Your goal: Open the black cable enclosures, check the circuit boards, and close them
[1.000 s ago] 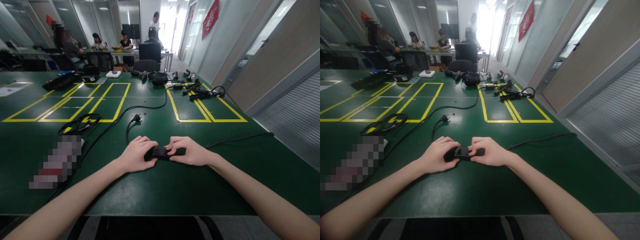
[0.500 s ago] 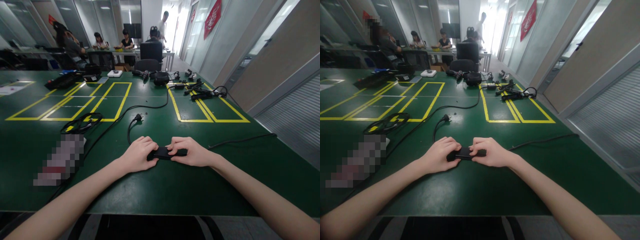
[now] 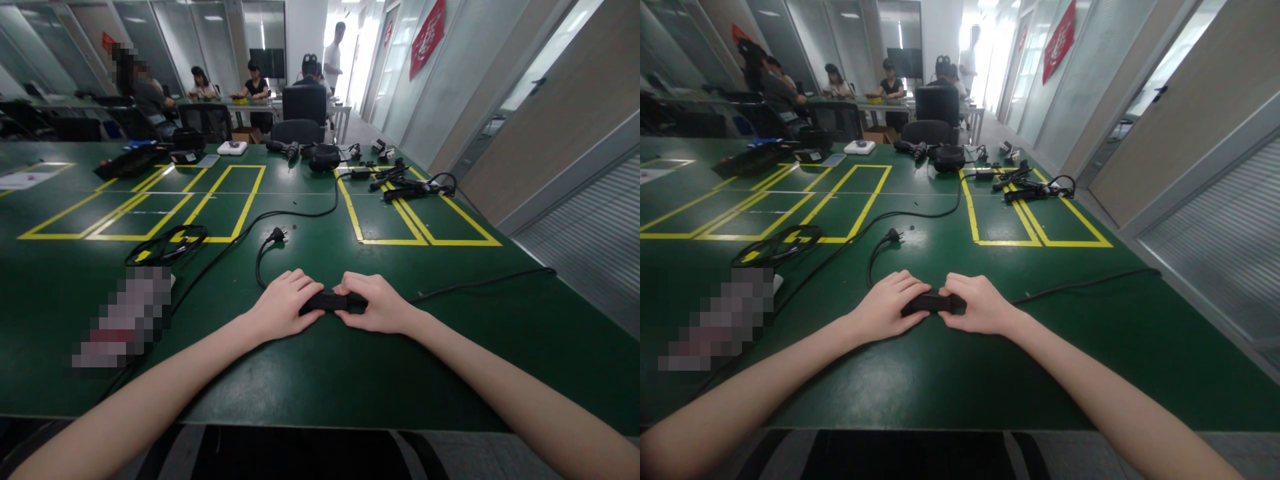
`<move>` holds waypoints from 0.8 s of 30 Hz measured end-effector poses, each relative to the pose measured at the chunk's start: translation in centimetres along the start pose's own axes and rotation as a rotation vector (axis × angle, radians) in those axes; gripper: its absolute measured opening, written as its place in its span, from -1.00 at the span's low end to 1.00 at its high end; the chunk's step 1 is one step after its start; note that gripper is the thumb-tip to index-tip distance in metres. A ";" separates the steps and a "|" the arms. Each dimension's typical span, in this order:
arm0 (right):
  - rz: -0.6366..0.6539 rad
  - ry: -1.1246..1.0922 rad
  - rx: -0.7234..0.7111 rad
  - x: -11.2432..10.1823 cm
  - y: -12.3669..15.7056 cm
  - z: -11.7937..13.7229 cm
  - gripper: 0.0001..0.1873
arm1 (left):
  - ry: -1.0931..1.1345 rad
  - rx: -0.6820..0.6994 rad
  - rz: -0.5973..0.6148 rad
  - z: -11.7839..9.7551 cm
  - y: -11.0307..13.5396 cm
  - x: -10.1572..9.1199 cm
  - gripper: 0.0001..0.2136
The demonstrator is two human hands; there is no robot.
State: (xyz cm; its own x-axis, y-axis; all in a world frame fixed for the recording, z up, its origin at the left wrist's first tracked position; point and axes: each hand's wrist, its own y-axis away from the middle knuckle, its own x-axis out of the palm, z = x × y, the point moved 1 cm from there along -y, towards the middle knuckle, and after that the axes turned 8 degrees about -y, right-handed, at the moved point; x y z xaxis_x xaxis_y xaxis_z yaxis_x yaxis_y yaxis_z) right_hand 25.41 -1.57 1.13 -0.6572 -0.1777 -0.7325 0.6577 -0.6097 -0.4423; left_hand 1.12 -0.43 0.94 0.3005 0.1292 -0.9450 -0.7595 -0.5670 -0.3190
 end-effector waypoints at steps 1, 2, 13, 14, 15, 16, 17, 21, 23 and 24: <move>-0.004 -0.005 -0.007 0.0 0.0 0.0 -0.90 | -0.019 0.013 -0.002 0.0 0.0 0.1 -0.73; -0.003 -0.010 -0.011 0.0 0.0 -0.1 -0.91 | -0.031 0.026 -0.002 0.1 0.0 0.1 -0.74; 0.016 0.086 -0.101 0.7 -0.6 0.3 -0.82 | -0.031 0.062 -0.010 -0.1 0.0 -0.5 -0.73; 0.015 0.095 -0.102 0.7 -0.6 0.4 -0.80 | -0.039 0.067 -0.022 -0.1 0.0 -0.5 -0.71; 0.016 0.108 -0.101 0.6 -0.6 0.4 -0.79 | -0.049 0.074 -0.034 -0.2 0.0 -0.5 -0.69; 0.018 0.125 -0.096 0.6 -0.6 0.5 -0.79 | -0.057 0.080 -0.046 -0.2 0.0 -0.6 -0.67; 0.018 0.139 -0.089 0.6 -0.6 0.5 -0.79 | -0.062 0.083 -0.056 -0.2 0.1 -0.6 -0.66; 0.033 0.117 -0.067 0.6 -0.7 0.5 -0.82 | -0.046 0.074 -0.057 -0.2 0.1 -0.7 -0.66; 0.039 0.089 -0.063 0.6 -0.7 0.5 -0.83 | -0.033 0.073 -0.047 -0.2 0.0 -0.6 -0.67; 0.040 0.086 -0.063 0.6 -0.7 0.4 -0.83 | -0.027 0.066 -0.044 -0.3 0.0 -0.6 -0.67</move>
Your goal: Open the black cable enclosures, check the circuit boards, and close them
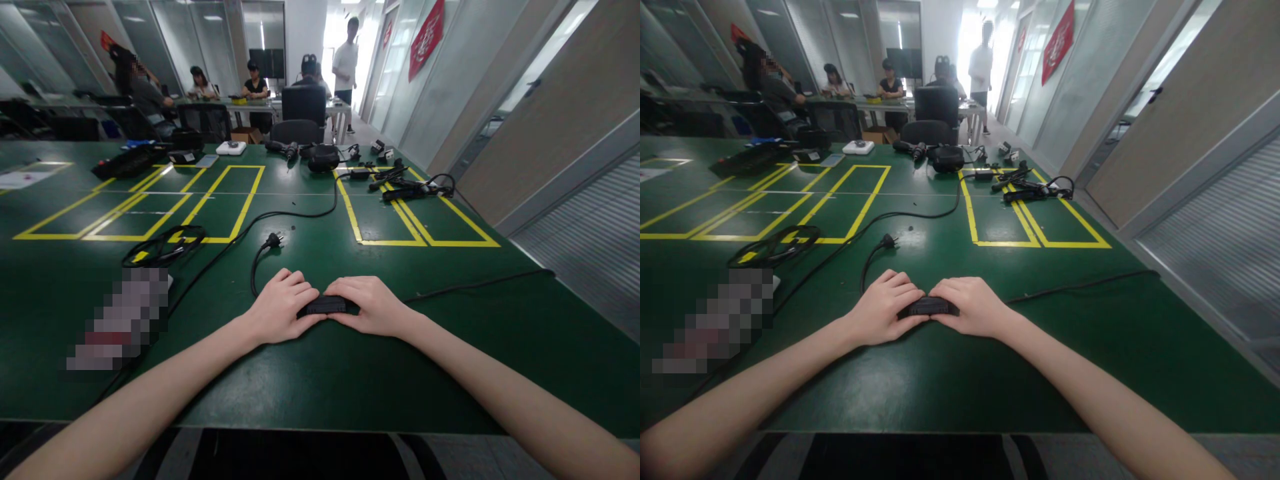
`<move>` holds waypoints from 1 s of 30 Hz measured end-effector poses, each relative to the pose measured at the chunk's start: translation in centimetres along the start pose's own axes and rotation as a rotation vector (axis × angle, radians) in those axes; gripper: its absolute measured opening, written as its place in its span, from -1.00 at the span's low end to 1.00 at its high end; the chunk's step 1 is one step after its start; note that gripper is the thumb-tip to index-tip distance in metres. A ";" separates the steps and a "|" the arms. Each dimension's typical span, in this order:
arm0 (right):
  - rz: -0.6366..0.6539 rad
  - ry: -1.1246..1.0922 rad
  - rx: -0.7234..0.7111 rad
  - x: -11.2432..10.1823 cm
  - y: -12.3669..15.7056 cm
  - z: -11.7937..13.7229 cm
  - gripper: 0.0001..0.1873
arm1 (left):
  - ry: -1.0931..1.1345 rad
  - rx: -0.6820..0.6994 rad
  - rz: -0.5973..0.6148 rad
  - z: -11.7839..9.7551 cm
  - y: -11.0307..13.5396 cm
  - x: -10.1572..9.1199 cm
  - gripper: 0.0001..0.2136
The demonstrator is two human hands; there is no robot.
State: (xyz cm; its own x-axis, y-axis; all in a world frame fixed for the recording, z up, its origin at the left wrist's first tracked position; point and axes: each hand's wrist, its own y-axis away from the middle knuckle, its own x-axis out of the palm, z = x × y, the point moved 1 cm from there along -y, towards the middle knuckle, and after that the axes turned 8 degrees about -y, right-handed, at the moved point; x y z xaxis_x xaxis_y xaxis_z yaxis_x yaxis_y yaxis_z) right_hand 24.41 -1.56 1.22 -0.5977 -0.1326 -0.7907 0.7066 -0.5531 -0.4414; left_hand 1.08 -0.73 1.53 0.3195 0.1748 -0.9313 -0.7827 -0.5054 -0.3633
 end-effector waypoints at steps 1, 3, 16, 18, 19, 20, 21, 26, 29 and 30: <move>0.000 0.006 -0.004 0.0 0.0 -0.1 -0.82 | 0.007 -0.012 0.004 0.0 0.0 0.0 -0.67; -0.002 0.038 -0.042 0.0 0.2 -0.1 -0.80 | 0.028 -0.050 0.015 0.0 0.0 0.1 -0.64; -0.075 0.319 -0.287 0.0 0.3 0.3 -0.75 | 0.591 -0.308 0.112 0.6 0.1 -0.3 -0.68; -0.029 0.288 -0.242 -0.1 0.2 0.3 -0.72 | 0.507 -0.325 0.042 0.8 0.1 -0.3 -0.69; -0.017 0.261 -0.229 -0.1 0.1 0.3 -0.73 | 0.449 -0.321 0.017 0.9 0.2 -0.3 -0.70; -0.017 0.229 -0.216 -0.1 0.1 0.3 -0.75 | 0.395 -0.310 -0.006 0.9 0.3 -0.3 -0.70; -0.027 0.191 -0.198 -0.2 0.1 0.3 -0.75 | 0.350 -0.292 -0.022 0.9 0.3 -0.4 -0.70; -0.056 0.008 -0.010 -0.1 0.2 0.0 -0.62 | 0.200 -0.187 -0.062 0.6 0.4 -0.6 -0.74; -0.057 0.033 0.011 0.1 0.3 -0.3 -0.66 | 0.185 -0.182 -0.080 0.6 0.3 -0.3 -0.77; -0.063 0.052 -0.001 0.1 0.4 -0.4 -0.65 | 0.178 -0.181 -0.079 0.7 0.3 -0.1 -0.75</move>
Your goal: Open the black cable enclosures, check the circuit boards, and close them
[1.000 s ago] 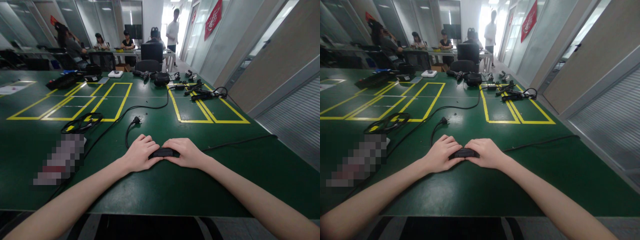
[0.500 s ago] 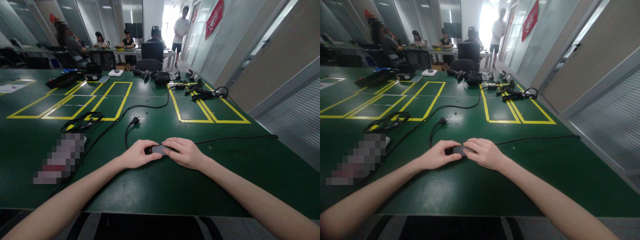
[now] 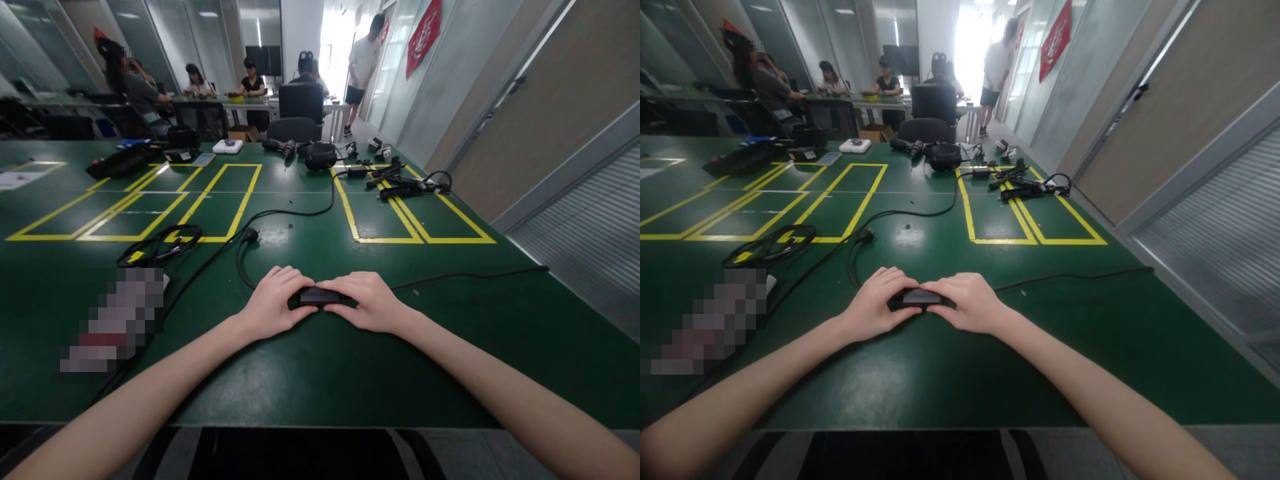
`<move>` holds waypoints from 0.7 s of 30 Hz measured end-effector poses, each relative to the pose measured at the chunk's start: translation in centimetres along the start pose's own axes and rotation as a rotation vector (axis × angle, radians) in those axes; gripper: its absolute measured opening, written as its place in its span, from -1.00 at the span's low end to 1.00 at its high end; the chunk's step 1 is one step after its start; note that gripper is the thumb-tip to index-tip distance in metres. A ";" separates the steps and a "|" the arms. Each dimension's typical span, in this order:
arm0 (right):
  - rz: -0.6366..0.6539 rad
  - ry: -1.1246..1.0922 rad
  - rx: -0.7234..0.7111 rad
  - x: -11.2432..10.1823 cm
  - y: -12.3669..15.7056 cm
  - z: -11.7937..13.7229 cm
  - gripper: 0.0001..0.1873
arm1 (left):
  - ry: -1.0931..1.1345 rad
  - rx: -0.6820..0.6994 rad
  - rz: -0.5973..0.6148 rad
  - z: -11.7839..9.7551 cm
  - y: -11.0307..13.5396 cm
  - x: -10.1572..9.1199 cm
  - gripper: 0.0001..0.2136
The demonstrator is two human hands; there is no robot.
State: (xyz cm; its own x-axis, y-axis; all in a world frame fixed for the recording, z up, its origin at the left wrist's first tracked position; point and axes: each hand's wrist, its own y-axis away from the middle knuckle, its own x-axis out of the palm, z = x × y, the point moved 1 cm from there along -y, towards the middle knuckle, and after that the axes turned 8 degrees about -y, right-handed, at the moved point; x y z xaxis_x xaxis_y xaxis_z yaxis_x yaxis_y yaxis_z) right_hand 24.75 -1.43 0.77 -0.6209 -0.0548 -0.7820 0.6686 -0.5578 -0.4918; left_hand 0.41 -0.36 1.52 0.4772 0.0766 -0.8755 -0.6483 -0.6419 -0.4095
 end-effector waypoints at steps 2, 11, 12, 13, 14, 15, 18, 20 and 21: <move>-0.015 0.029 -0.027 0.2 0.0 -0.2 -0.65 | 0.003 -0.009 0.024 0.3 0.0 0.2 -0.67; 0.048 0.069 -0.116 0.0 -0.2 -0.3 -0.47 | 0.042 -0.042 0.094 0.6 -0.2 0.1 -0.77; 0.063 0.098 -0.124 0.0 -0.2 -0.1 -0.47 | 0.055 -0.061 0.103 0.5 -0.2 0.1 -0.76; 0.080 0.126 -0.126 -0.1 -0.2 0.0 -0.48 | 0.069 -0.081 0.115 0.5 -0.2 0.2 -0.75; 0.102 0.146 -0.119 -0.1 -0.2 0.0 -0.50 | 0.079 -0.102 0.131 0.4 -0.2 0.2 -0.73; 0.129 0.153 -0.102 -0.1 -0.2 0.1 -0.50 | 0.086 -0.119 0.152 0.4 -0.3 0.2 -0.71; 0.205 0.097 -0.007 -0.2 -0.2 0.2 -0.49 | 0.083 -0.147 0.218 0.4 -0.3 0.4 -0.65; 0.246 0.019 0.077 -0.2 -0.2 0.2 -0.44 | 0.070 -0.142 0.246 0.5 -0.3 0.5 -0.63; 0.263 -0.022 0.113 -0.2 -0.2 0.2 -0.41 | 0.059 -0.131 0.251 0.5 -0.3 0.6 -0.62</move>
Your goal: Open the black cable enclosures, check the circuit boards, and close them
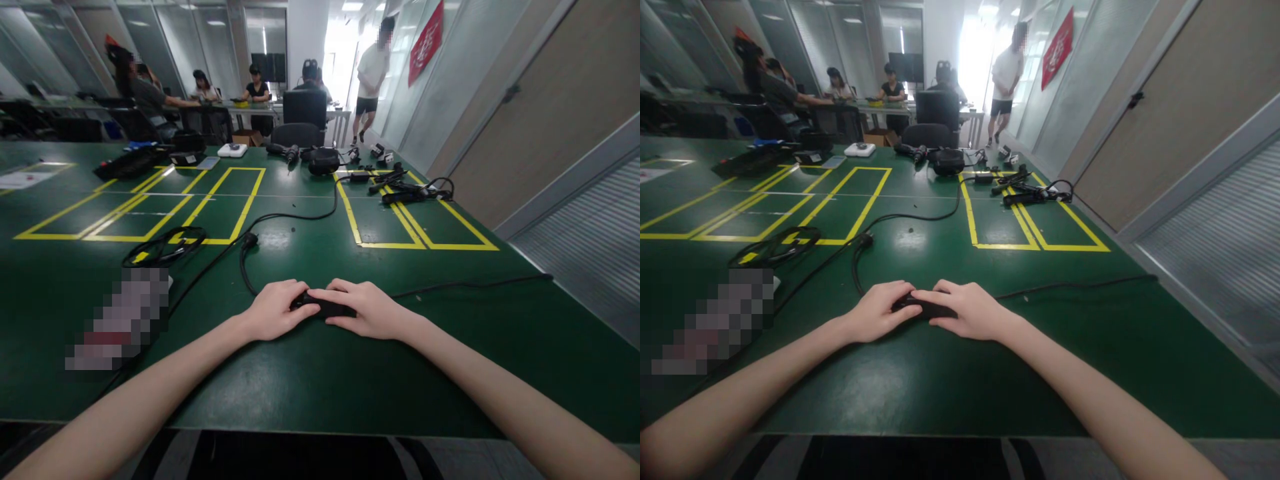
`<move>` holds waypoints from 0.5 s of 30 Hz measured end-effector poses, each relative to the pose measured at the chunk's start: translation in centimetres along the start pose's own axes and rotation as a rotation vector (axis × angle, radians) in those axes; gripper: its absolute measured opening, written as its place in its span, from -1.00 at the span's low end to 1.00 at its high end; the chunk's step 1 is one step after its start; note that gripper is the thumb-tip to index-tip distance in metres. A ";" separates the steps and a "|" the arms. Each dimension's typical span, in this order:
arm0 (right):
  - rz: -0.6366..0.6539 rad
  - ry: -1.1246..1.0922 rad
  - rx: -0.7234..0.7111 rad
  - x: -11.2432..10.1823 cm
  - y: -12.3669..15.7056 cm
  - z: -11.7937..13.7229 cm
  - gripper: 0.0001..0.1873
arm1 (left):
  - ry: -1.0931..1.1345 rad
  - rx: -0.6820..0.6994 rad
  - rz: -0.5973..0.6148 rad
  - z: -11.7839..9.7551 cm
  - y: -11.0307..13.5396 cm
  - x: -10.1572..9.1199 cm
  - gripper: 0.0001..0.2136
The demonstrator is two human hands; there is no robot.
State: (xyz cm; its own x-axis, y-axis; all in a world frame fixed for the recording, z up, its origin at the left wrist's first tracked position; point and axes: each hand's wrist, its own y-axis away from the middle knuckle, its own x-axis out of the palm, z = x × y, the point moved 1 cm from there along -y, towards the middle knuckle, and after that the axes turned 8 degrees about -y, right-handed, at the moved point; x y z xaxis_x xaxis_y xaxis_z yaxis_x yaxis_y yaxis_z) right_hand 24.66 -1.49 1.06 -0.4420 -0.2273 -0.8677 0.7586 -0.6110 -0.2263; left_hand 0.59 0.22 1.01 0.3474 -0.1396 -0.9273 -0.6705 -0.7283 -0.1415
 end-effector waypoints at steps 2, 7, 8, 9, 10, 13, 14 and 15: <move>0.025 -0.075 0.040 0.0 0.0 0.0 -0.36 | -0.029 0.030 0.001 0.0 0.0 0.1 -0.62; -0.001 -0.213 0.088 -0.5 0.1 -0.5 -0.36 | -0.013 0.095 -0.121 0.1 0.0 0.1 -0.70; -0.024 -0.258 0.103 -0.7 0.2 -0.8 -0.38 | -0.005 0.112 -0.185 0.2 0.1 0.0 -0.73; -0.058 -0.309 0.124 -1.1 0.3 -1.3 -0.39 | -0.006 0.128 -0.257 0.3 0.2 -0.2 -0.74; -0.106 -0.365 0.152 -1.5 0.5 -1.8 -0.41 | -0.017 0.141 -0.332 0.4 0.3 -0.3 -0.73; -0.341 -0.509 0.297 -3.3 1.6 -4.2 -0.40 | -0.071 0.167 -0.481 0.7 0.6 -0.7 -0.70; -0.438 -0.538 0.349 -4.0 2.0 -5.2 -0.38 | -0.078 0.175 -0.487 0.8 0.7 -0.7 -0.71; -0.551 -0.557 0.400 -4.8 2.6 -6.2 -0.36 | -0.077 0.186 -0.470 0.8 0.7 -0.6 -0.72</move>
State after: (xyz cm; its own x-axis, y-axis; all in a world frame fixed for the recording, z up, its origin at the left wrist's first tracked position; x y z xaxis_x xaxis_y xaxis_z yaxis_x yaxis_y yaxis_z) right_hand 31.75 2.75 1.91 -0.9443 -0.0946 -0.3152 0.1899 -0.9389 -0.2871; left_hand -0.64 0.35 1.21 0.5945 0.2295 -0.7706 -0.5615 -0.5676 -0.6022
